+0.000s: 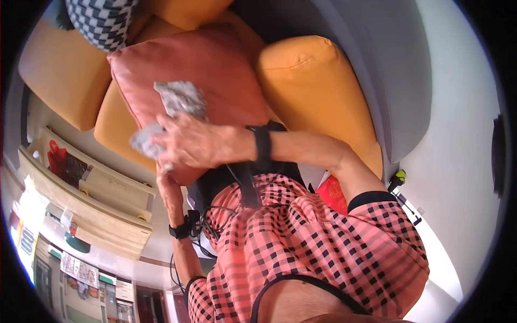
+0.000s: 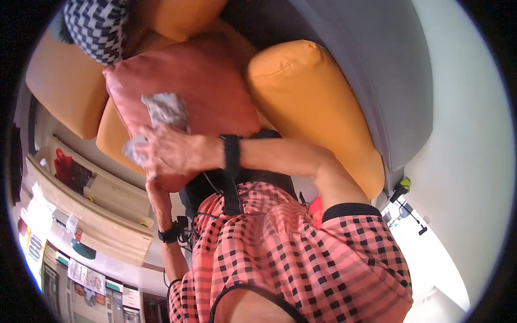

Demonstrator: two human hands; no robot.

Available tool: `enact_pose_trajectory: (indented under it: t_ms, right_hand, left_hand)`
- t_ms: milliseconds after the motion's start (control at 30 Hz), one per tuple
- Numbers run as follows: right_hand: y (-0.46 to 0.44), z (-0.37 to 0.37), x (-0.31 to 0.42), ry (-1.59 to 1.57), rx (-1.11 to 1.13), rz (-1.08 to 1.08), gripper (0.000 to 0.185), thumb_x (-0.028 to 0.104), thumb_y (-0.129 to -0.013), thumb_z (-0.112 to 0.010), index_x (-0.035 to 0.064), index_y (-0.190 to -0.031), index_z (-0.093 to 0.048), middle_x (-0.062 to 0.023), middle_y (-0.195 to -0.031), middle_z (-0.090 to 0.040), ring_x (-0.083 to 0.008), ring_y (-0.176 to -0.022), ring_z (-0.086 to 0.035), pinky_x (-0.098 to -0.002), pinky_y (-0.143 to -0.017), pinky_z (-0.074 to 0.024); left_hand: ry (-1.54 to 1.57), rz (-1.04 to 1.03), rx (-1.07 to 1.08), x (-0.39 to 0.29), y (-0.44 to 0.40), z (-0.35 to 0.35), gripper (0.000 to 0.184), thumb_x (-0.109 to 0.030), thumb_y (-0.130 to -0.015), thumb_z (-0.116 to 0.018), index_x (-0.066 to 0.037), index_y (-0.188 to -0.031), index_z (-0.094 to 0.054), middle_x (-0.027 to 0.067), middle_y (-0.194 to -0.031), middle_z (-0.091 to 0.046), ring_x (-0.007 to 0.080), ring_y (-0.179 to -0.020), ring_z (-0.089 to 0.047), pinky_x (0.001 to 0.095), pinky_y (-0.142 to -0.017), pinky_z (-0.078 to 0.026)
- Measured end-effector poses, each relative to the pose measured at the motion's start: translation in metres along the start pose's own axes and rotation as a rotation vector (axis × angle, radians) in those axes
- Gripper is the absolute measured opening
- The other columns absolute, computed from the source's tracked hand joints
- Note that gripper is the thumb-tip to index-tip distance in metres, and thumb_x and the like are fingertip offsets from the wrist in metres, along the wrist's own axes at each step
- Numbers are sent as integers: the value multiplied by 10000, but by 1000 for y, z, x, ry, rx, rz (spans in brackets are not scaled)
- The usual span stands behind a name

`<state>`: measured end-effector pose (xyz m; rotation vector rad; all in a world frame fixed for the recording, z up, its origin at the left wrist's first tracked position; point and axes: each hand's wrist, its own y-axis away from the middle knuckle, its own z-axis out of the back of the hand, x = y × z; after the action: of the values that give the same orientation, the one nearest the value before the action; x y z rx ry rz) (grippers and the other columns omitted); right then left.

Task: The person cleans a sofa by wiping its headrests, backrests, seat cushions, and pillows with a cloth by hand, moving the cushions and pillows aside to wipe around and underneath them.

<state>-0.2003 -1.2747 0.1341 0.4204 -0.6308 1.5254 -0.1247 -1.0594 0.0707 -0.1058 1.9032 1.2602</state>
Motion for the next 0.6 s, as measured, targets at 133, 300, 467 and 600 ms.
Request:
enact_pose_trajectory:
  t_ms: [133, 300, 467, 600]
  right_hand:
    - [74, 26, 17, -369, 37, -155, 164, 239, -782, -675, 174, -928, -708, -72, -1140, -566, -289, -1042, -525, -430, -806, -503]
    - [178, -14, -20, -535, -277, -534, 309, 45, -809, -637, 98, -1113, -644, -123, -1156, -571, -333, -1128, -553, -395, -951, -464]
    - [249, -78, -46, -279, -333, -1124, 325, 189, -915, -545, 1, -1176, -595, -208, -1113, -622, -367, -1051, -594, -418, -939, -456]
    - [260, -108, -51, -451, -229, -1224, 378, 277, -956, -491, 12, -1210, -584, -214, -1068, -628, -360, -1022, -595, -437, -907, -443]
  left_hand:
    - [68, 107, 116, -30, -4, 7, 511, -401, -969, -420, -43, -1332, -465, 89, -1206, -608, 194, -1058, -614, 313, -841, -506]
    - [-657, -60, 191, -83, 4, -40, 340, -211, -942, -430, -87, -1243, -530, -30, -832, -509, 73, -723, -453, 225, -652, -391]
    - [-679, -279, 283, -74, -8, -29, 309, -39, -924, -450, -43, -1217, -549, -4, -800, -508, 75, -731, -424, 239, -669, -381]
    - [-1027, -343, 129, -81, -26, -34, 525, -128, -870, -642, -40, -1350, -446, 138, -1128, -540, 223, -953, -541, 349, -847, -460]
